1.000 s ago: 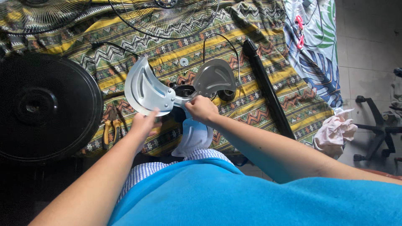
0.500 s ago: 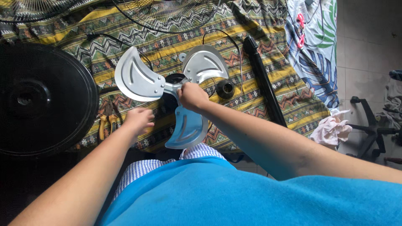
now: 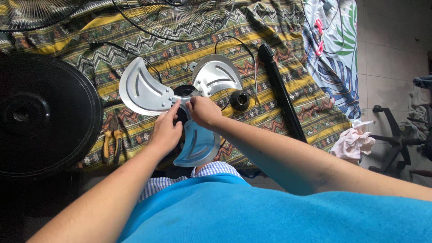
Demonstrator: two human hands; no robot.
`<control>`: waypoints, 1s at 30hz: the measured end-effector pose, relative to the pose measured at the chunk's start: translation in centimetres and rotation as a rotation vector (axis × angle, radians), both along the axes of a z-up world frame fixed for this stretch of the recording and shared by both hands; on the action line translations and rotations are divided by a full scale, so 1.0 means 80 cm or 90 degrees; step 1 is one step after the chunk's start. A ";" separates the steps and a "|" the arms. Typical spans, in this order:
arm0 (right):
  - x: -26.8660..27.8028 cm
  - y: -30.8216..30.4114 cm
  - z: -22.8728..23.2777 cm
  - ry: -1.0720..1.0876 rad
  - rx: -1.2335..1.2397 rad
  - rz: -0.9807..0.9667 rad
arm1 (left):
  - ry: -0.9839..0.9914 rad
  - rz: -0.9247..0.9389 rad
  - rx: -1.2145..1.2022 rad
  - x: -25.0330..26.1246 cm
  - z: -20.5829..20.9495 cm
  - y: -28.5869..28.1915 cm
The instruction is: The person cleans a fan cage with a cloth and liquid, then assembles the fan by attaching the motor, fan blades, and cage. The person handles the fan parts and tools on a patterned tablecloth.
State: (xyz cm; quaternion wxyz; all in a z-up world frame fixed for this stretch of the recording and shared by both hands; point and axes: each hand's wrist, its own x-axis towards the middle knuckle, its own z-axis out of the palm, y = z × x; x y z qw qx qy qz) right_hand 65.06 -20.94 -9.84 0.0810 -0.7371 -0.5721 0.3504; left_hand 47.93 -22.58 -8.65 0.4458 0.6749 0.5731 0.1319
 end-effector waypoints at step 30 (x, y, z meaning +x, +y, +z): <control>0.099 -0.001 -0.026 0.020 0.202 -0.002 | 0.235 -0.090 0.058 0.077 0.017 0.071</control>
